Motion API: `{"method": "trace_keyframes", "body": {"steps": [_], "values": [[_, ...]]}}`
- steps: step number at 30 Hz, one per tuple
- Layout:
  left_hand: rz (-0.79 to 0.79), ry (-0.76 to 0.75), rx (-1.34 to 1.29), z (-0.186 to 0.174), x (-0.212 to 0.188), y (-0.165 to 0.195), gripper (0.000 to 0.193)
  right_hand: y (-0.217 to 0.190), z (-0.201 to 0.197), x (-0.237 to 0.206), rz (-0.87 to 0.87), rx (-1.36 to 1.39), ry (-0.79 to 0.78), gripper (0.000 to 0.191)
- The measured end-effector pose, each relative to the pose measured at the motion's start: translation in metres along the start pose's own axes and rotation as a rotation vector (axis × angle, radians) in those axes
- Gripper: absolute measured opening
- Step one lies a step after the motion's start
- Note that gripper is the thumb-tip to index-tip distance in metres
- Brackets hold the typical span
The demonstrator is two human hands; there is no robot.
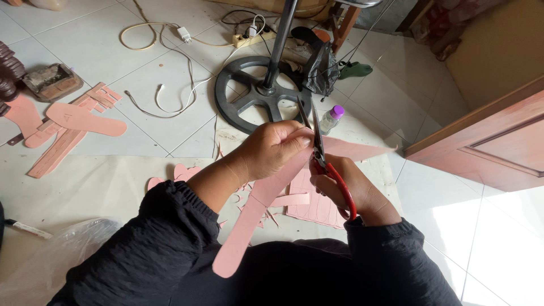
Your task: The person uses red-handled scissors to cut a pink foam sheet along pre-drawn curved lines. They rotate the sheet to follow the outlines and separate individual curved pieces, placing them on the floor.
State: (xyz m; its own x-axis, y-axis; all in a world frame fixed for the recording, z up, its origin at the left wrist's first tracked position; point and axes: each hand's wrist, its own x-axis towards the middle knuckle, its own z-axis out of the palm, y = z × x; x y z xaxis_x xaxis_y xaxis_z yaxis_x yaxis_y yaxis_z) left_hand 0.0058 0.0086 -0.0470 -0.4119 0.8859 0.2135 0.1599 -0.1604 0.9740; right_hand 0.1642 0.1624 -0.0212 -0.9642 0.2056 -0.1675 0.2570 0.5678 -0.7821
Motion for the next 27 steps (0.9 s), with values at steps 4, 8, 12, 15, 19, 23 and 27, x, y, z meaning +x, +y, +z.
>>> {"method": "trace_keyframes", "body": {"steps": [4,8,12,15,19,23,27], "values": [[-0.040,-0.018,-0.025,-0.002,-0.002,0.005,0.026,0.004,0.000,0.002,-0.056,-0.091,-0.005,0.018],[-0.043,0.001,0.037,-0.002,-0.004,0.010,0.026,0.004,0.002,0.002,0.031,-0.054,0.018,0.018],[-0.032,0.023,0.028,-0.002,-0.004,0.012,0.026,-0.001,0.005,0.001,0.012,-0.079,0.063,0.018],[-0.027,0.013,-0.030,-0.003,-0.004,0.010,0.025,-0.005,0.007,0.000,0.025,-0.058,0.063,0.017],[-0.005,-0.028,-0.083,-0.007,-0.004,0.009,0.026,-0.007,0.007,-0.002,0.071,-0.027,0.056,0.017],[-0.038,-0.063,-0.062,-0.013,-0.007,0.014,0.028,-0.005,0.005,-0.004,0.083,-0.031,0.017,0.018],[-0.094,-0.105,-0.025,-0.020,-0.011,0.021,0.034,-0.001,0.002,-0.005,0.067,-0.036,0.001,0.018]]}}
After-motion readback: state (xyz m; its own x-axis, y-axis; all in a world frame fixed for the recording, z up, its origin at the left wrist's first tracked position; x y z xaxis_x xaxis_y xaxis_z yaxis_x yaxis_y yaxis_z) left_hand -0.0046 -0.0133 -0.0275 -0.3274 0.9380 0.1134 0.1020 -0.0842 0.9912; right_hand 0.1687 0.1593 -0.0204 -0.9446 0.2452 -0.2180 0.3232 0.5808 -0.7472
